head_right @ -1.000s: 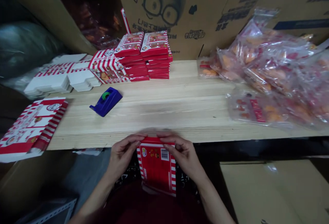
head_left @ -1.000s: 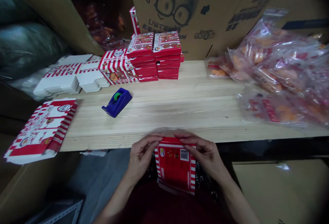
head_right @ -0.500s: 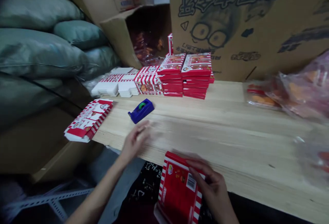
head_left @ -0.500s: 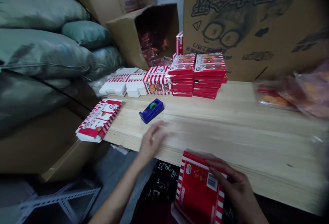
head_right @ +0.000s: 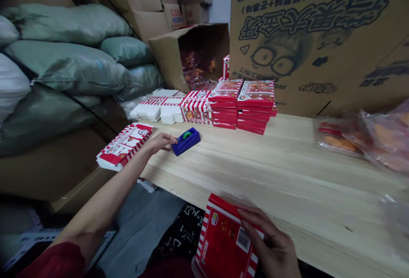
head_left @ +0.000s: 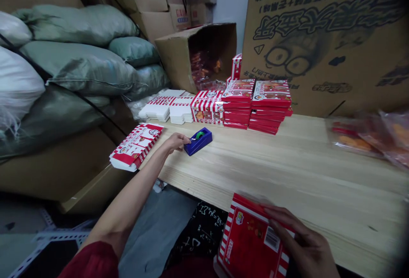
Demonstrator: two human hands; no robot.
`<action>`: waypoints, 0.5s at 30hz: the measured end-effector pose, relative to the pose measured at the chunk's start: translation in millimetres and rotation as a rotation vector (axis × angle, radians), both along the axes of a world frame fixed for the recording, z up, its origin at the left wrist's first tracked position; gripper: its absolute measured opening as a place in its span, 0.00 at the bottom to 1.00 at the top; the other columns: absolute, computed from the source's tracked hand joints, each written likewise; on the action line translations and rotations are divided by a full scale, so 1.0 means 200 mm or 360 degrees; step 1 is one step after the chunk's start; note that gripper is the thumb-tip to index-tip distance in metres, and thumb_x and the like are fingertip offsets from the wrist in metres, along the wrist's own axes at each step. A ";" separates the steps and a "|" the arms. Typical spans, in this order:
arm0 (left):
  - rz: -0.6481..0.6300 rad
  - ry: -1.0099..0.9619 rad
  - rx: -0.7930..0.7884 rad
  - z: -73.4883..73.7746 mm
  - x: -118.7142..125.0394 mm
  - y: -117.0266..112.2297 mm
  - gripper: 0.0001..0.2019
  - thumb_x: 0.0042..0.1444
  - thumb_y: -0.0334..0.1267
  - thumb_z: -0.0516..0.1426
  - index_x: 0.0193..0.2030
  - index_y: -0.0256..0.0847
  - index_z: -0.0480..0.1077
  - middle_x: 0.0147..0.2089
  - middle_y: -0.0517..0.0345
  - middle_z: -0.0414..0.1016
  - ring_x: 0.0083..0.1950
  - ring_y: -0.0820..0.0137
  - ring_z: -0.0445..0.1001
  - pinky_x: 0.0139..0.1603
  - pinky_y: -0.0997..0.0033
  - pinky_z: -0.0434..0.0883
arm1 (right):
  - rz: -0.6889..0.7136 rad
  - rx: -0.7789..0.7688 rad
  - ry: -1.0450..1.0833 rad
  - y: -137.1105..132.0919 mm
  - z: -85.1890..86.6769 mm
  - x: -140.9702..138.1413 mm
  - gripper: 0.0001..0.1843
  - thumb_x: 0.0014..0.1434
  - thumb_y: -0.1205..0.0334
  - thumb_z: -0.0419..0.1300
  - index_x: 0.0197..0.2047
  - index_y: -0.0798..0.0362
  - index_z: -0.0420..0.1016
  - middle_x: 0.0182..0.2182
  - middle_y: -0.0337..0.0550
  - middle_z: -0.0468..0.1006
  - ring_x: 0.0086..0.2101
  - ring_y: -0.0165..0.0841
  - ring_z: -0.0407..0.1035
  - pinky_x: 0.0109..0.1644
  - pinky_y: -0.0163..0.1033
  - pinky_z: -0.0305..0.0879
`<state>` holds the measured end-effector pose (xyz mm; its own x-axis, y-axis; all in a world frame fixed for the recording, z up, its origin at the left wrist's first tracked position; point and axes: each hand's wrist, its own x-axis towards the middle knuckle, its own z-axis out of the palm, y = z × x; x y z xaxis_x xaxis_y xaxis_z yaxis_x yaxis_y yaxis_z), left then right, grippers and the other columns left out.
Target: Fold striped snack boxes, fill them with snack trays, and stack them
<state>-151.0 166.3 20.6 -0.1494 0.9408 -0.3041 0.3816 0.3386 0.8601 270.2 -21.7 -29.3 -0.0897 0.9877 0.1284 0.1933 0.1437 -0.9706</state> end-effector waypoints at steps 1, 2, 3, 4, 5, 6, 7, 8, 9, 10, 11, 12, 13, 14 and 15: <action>0.0025 -0.0058 0.0020 -0.01 0.01 0.00 0.17 0.36 0.47 0.72 0.26 0.37 0.77 0.42 0.44 0.84 0.40 0.59 0.78 0.37 0.62 0.73 | 0.0005 -0.0018 0.0008 0.01 0.00 0.00 0.13 0.62 0.49 0.67 0.46 0.41 0.88 0.50 0.46 0.86 0.53 0.46 0.80 0.57 0.45 0.78; 0.0052 -0.0117 0.0049 -0.02 0.02 -0.01 0.18 0.35 0.48 0.72 0.27 0.36 0.78 0.45 0.43 0.84 0.42 0.57 0.78 0.38 0.62 0.73 | 0.0003 -0.0036 0.0018 0.01 -0.01 0.00 0.13 0.61 0.49 0.67 0.46 0.42 0.88 0.50 0.47 0.86 0.53 0.46 0.80 0.57 0.45 0.78; 0.0078 -0.0178 0.0081 -0.03 0.03 -0.01 0.19 0.34 0.48 0.72 0.28 0.36 0.78 0.48 0.41 0.83 0.44 0.56 0.78 0.38 0.62 0.74 | 0.0000 -0.0054 0.0031 0.02 -0.01 -0.01 0.13 0.61 0.48 0.67 0.45 0.42 0.88 0.50 0.47 0.86 0.53 0.46 0.80 0.57 0.45 0.78; 0.0102 -0.0238 0.0116 -0.03 0.04 -0.02 0.20 0.33 0.49 0.72 0.28 0.36 0.79 0.51 0.40 0.82 0.46 0.55 0.78 0.38 0.62 0.74 | -0.0007 -0.0064 0.0048 0.03 -0.01 -0.02 0.13 0.60 0.48 0.68 0.44 0.43 0.88 0.50 0.48 0.86 0.53 0.47 0.80 0.58 0.46 0.78; 0.0125 -0.0299 0.0149 -0.04 0.04 -0.03 0.21 0.33 0.50 0.72 0.29 0.36 0.79 0.53 0.39 0.82 0.48 0.54 0.78 0.39 0.62 0.74 | -0.0014 -0.0075 0.0064 0.04 -0.01 -0.03 0.14 0.59 0.48 0.69 0.44 0.43 0.88 0.49 0.48 0.86 0.53 0.48 0.80 0.58 0.48 0.77; 0.0147 -0.0357 0.0180 -0.05 0.05 -0.05 0.21 0.33 0.51 0.72 0.29 0.35 0.78 0.54 0.39 0.81 0.49 0.54 0.78 0.39 0.62 0.75 | -0.0024 -0.0084 0.0078 0.05 -0.01 -0.04 0.14 0.58 0.47 0.69 0.43 0.43 0.89 0.49 0.48 0.87 0.52 0.48 0.80 0.59 0.49 0.77; 0.0169 -0.0412 0.0209 -0.06 0.05 -0.06 0.22 0.34 0.51 0.72 0.30 0.35 0.79 0.54 0.38 0.81 0.50 0.54 0.78 0.39 0.61 0.75 | -0.0025 -0.0092 0.0091 0.05 -0.01 -0.05 0.14 0.58 0.47 0.69 0.42 0.43 0.89 0.48 0.48 0.87 0.52 0.49 0.80 0.59 0.50 0.77; 0.0190 -0.0463 0.0235 -0.07 0.05 -0.07 0.22 0.35 0.52 0.71 0.31 0.35 0.79 0.53 0.38 0.81 0.51 0.53 0.78 0.40 0.61 0.76 | -0.0020 -0.0104 0.0100 0.06 -0.02 -0.06 0.13 0.58 0.47 0.69 0.42 0.43 0.89 0.48 0.48 0.87 0.53 0.49 0.80 0.60 0.51 0.76; 0.0210 -0.0507 0.0261 -0.09 0.05 -0.09 0.22 0.37 0.52 0.70 0.32 0.35 0.79 0.52 0.38 0.81 0.51 0.53 0.78 0.40 0.61 0.76 | -0.0013 -0.0119 0.0104 0.06 -0.02 -0.07 0.14 0.58 0.47 0.69 0.43 0.43 0.89 0.49 0.48 0.87 0.54 0.49 0.79 0.60 0.51 0.75; 0.0230 -0.0541 0.0289 -0.10 0.05 -0.10 0.21 0.38 0.52 0.69 0.32 0.35 0.78 0.51 0.38 0.82 0.52 0.53 0.78 0.41 0.60 0.76 | -0.0007 -0.0136 0.0103 0.06 -0.03 -0.07 0.14 0.59 0.47 0.68 0.43 0.43 0.88 0.50 0.47 0.86 0.55 0.48 0.78 0.61 0.50 0.75; 0.0250 -0.0565 0.0317 -0.12 0.05 -0.12 0.20 0.39 0.52 0.69 0.31 0.35 0.78 0.51 0.38 0.82 0.52 0.54 0.78 0.42 0.61 0.76 | -0.0001 -0.0156 0.0105 0.06 -0.03 -0.07 0.14 0.59 0.47 0.68 0.45 0.43 0.88 0.51 0.47 0.86 0.56 0.48 0.78 0.62 0.49 0.74; 0.0272 -0.0576 0.0345 -0.14 0.05 -0.14 0.19 0.40 0.51 0.68 0.29 0.36 0.77 0.51 0.39 0.82 0.51 0.55 0.79 0.43 0.61 0.76 | -0.0003 -0.0175 0.0109 0.06 -0.03 -0.07 0.15 0.60 0.47 0.68 0.46 0.43 0.88 0.52 0.47 0.85 0.56 0.47 0.77 0.62 0.47 0.74; 0.0297 -0.0574 0.0372 -0.17 0.05 -0.16 0.17 0.40 0.50 0.68 0.27 0.36 0.76 0.51 0.39 0.82 0.49 0.57 0.79 0.44 0.61 0.76 | -0.0014 -0.0200 0.0114 0.06 -0.02 -0.07 0.16 0.60 0.48 0.68 0.47 0.44 0.87 0.53 0.47 0.85 0.57 0.47 0.77 0.62 0.45 0.74; 0.0326 -0.0559 0.0398 -0.19 0.04 -0.18 0.16 0.40 0.49 0.68 0.24 0.37 0.74 0.51 0.40 0.82 0.47 0.59 0.79 0.45 0.61 0.76 | -0.0033 -0.0221 0.0126 0.06 -0.01 -0.07 0.16 0.60 0.48 0.69 0.49 0.44 0.87 0.54 0.46 0.84 0.57 0.46 0.76 0.60 0.43 0.75; 0.0357 -0.0532 0.0425 -0.22 0.04 -0.20 0.15 0.39 0.47 0.68 0.22 0.37 0.73 0.50 0.41 0.82 0.46 0.60 0.79 0.46 0.61 0.76 | -0.0062 -0.0235 0.0147 0.06 0.01 -0.07 0.17 0.60 0.49 0.69 0.50 0.44 0.86 0.55 0.46 0.84 0.57 0.46 0.76 0.58 0.41 0.76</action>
